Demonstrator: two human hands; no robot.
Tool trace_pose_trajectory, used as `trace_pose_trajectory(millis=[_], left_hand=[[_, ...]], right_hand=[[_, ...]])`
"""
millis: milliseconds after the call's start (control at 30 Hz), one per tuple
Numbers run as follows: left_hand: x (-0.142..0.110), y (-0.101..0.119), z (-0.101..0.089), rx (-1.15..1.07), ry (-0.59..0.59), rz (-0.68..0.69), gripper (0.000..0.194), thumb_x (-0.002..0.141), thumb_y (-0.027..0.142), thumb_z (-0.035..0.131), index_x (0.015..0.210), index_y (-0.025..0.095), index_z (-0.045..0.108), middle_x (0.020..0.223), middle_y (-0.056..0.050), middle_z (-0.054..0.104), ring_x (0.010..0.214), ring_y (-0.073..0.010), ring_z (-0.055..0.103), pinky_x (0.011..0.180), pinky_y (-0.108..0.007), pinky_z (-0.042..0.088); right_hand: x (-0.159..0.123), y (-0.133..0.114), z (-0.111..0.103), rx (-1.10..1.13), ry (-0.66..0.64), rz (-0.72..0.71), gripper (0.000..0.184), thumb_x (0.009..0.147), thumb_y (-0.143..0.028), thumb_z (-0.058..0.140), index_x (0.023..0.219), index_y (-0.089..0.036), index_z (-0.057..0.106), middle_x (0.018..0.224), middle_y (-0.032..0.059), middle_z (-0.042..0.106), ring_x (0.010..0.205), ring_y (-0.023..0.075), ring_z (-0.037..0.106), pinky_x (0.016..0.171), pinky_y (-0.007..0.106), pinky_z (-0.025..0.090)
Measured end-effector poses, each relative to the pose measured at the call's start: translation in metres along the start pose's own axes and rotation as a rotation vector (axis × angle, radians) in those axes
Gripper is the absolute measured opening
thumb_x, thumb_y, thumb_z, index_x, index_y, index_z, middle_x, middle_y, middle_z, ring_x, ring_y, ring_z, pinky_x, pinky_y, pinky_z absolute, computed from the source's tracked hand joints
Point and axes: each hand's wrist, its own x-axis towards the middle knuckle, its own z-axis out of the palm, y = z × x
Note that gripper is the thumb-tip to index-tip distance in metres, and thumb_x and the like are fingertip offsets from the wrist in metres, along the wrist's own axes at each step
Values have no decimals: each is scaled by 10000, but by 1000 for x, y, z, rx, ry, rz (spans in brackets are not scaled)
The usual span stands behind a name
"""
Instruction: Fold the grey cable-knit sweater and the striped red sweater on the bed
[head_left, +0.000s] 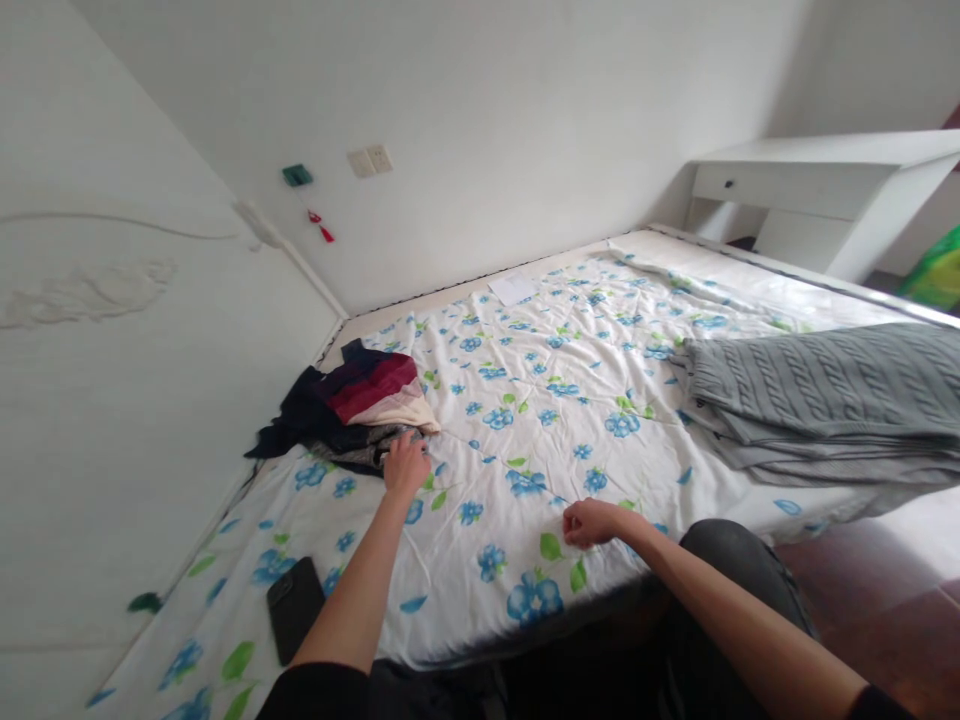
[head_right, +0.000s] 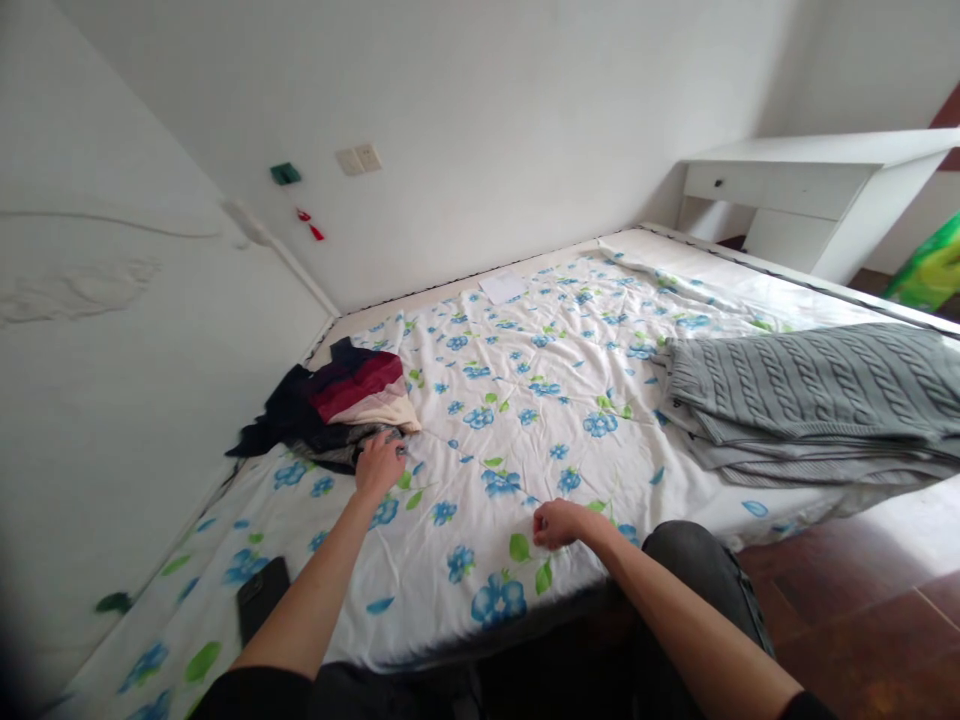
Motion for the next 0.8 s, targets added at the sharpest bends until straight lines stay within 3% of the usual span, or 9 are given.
trace_pose_trajectory(millis=[133, 233, 367, 533, 600, 667, 733, 800], left_hand=[[58, 7, -6, 55, -38, 97, 371, 883, 203, 641, 1163, 245, 882, 1698, -133, 627, 1616, -406, 432, 1271, -534, 402], [87, 4, -3, 103, -122, 40, 393, 818, 224, 663, 1151, 226, 872, 1653, -176, 666, 1652, -435, 409, 1310, -619, 338], [108, -1, 2, 147, -213, -64, 347, 830, 261, 663, 1115, 177, 843, 1491, -245, 759, 1520, -462, 576, 1262, -640, 402], [115, -16, -12, 102, -111, -121, 298, 936, 286, 571, 1045, 135, 804, 1200, -269, 834, 1210, -441, 762, 1051, -499, 567], [114, -24, -32, 8, -83, -209, 266, 931, 297, 609, 1077, 149, 774, 1160, -246, 838, 1150, -428, 779, 975, -469, 594], [114, -27, -66, -55, -54, -319, 237, 954, 330, 645, 1093, 158, 731, 1160, -231, 830, 1122, -407, 784, 930, -441, 606], [116, -22, -113, -87, 19, -358, 218, 1000, 357, 656, 1105, 168, 685, 1170, -192, 819, 1127, -361, 773, 956, -414, 605], [118, -9, -173, -170, 178, -310, 230, 1020, 367, 695, 1138, 177, 641, 1144, -108, 804, 1124, -296, 742, 1044, -410, 586]], right_hand=[[7, 6, -9, 80, -24, -12, 125, 939, -222, 725, 1000, -199, 831, 823, 5, 811, 799, 172, 768, 729, 235, 509], [13, 11, -14, 143, -53, -9, 123, 939, -224, 721, 994, -204, 830, 800, -7, 794, 766, 162, 753, 726, 232, 519], [19, 15, -17, 175, -57, 4, 117, 928, -213, 740, 1000, -205, 831, 766, -19, 765, 741, 157, 741, 718, 230, 529], [20, 17, -21, 211, -65, -9, 102, 916, -215, 758, 989, -208, 829, 727, -33, 739, 727, 149, 735, 715, 220, 531], [18, 16, -22, 197, -60, -5, 93, 912, -211, 754, 972, -207, 825, 715, -34, 733, 718, 148, 728, 709, 220, 526], [14, 14, -22, 189, -63, 6, 90, 922, -210, 742, 962, -204, 822, 728, -27, 743, 715, 150, 726, 701, 224, 524], [11, 12, -22, 181, -77, 6, 104, 954, -244, 734, 965, -198, 826, 760, -9, 765, 726, 159, 736, 702, 232, 528], [7, 11, -22, 140, -69, -27, 164, 967, -336, 781, 1020, -195, 845, 825, 19, 801, 776, 187, 763, 731, 254, 543]])
